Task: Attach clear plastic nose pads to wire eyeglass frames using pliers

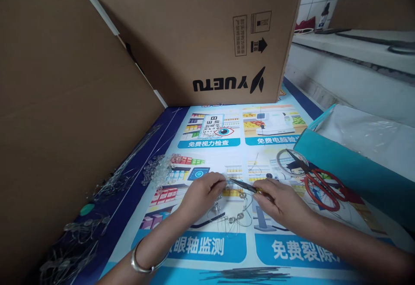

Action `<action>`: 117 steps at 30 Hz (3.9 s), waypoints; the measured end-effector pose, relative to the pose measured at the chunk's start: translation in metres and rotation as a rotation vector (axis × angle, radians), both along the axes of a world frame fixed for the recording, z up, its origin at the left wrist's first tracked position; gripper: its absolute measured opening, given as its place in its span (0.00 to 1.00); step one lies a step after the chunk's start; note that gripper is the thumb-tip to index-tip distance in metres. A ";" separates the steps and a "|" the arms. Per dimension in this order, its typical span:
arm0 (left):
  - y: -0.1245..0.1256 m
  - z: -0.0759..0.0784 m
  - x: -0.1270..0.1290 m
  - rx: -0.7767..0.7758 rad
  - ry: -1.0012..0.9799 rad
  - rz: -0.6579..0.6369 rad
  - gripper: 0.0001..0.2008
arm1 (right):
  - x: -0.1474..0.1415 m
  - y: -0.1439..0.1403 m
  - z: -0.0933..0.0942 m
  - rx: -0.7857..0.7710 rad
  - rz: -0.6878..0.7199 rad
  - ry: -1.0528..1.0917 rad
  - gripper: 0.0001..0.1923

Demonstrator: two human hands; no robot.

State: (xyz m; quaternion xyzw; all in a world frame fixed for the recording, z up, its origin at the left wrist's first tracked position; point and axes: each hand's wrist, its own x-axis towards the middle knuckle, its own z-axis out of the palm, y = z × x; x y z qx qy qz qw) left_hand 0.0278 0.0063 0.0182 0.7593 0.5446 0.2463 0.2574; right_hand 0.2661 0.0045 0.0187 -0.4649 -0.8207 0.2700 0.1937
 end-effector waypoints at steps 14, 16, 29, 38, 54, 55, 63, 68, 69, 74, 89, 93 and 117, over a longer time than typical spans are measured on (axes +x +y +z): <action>-0.002 -0.007 -0.003 0.081 -0.032 0.002 0.04 | -0.005 -0.004 -0.001 0.134 -0.010 -0.139 0.16; -0.002 -0.006 -0.004 0.068 -0.026 -0.002 0.04 | -0.006 -0.004 -0.001 0.134 -0.012 -0.148 0.16; -0.008 -0.010 -0.005 0.098 0.056 -0.048 0.14 | -0.012 -0.007 0.001 0.203 -0.031 -0.218 0.16; -0.010 -0.013 -0.002 0.127 0.059 -0.048 0.16 | -0.017 -0.008 -0.001 0.253 -0.022 -0.306 0.17; -0.012 -0.016 -0.001 0.040 -0.019 0.021 0.14 | -0.018 -0.008 -0.002 0.350 -0.042 -0.406 0.17; -0.012 -0.016 -0.001 0.031 -0.017 0.026 0.14 | -0.018 -0.008 -0.002 0.351 -0.042 -0.408 0.17; -0.011 -0.017 0.001 -0.020 -0.061 0.071 0.13 | -0.017 -0.007 -0.005 0.341 -0.033 -0.386 0.17; -0.008 -0.018 0.006 -0.011 -0.112 0.098 0.12 | -0.016 -0.007 -0.006 0.358 -0.041 -0.387 0.17; -0.008 -0.017 0.007 -0.012 -0.119 0.102 0.12 | -0.016 -0.006 -0.006 0.359 -0.043 -0.395 0.17; -0.005 -0.012 0.014 -0.024 -0.182 0.111 0.10 | -0.017 -0.006 -0.004 0.360 -0.047 -0.434 0.16; -0.001 -0.014 0.016 -0.029 -0.178 0.127 0.15 | -0.017 -0.006 -0.003 0.515 -0.033 -0.547 0.14; -0.001 -0.013 0.016 -0.041 -0.189 0.124 0.14 | -0.017 -0.007 0.000 0.606 -0.005 -0.569 0.14; 0.000 -0.007 0.012 -0.010 -0.161 0.076 0.04 | -0.011 -0.009 0.007 0.723 0.038 -0.619 0.14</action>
